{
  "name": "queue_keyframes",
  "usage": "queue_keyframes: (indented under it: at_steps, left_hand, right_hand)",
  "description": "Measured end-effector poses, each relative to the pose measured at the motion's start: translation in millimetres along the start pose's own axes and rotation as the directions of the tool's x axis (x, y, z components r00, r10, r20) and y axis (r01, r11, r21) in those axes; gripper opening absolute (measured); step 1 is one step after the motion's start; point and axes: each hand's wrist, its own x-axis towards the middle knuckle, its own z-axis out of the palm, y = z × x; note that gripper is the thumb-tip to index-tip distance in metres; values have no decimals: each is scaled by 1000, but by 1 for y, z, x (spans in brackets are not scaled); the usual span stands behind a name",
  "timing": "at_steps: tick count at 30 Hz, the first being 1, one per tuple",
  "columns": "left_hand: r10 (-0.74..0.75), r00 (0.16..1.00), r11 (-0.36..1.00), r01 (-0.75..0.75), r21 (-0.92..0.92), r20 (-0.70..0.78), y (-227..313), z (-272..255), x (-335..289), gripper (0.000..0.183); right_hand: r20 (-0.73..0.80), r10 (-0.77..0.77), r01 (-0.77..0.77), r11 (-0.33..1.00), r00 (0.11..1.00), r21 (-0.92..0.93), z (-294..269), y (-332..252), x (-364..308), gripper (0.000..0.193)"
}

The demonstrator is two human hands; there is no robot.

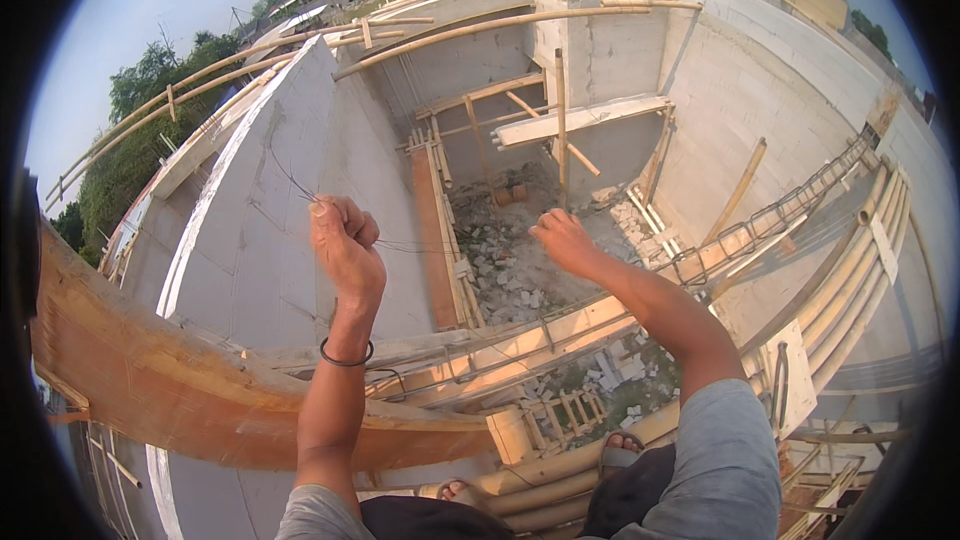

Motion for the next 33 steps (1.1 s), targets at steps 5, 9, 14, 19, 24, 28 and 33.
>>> queue_keyframes:
  at_steps: [5, 9, 14, 19, 24, 28, 33]
  left_hand:
    - [-175, 967, 969, 136, 207, 185, -38, 14, -64, 39]
    - [-292, 934, 936, 236, 261, 205, -59, 16, -96, 40]
    - [-380, 872, 896, 266, 356, 307, -73, 12, -125, 38]
    - [-448, 858, 887, 392, 244, 252, -76, 12, -137, 38]
    - [-490, 832, 871, 454, 190, 260, -65, 9, -144, 40]
    - [-481, 830, 875, 431, 221, 282, -57, 8, -142, 41]
    - [-425, 865, 894, 354, 272, 269, -52, 16, -141, 42]
  right_hand:
    - [-255, 40, 93, 868, 966, 488, -83, -59, 41, 30]
    - [-320, 185, 128, 651, 929, 748, -140, -109, 34, 38]
    - [-50, 402, -140, 430, 914, 892, -156, -127, 27, 32]
    - [-7, 336, -123, 365, 942, 923, -151, -115, 22, 27]
    - [115, 315, -205, 271, 942, 940, -142, -114, 12, 24]
    - [225, 273, -299, 266, 935, 917, -134, -126, 2, 19]
    - [240, 229, -304, 305, 943, 902, -129, -139, -3, 16]
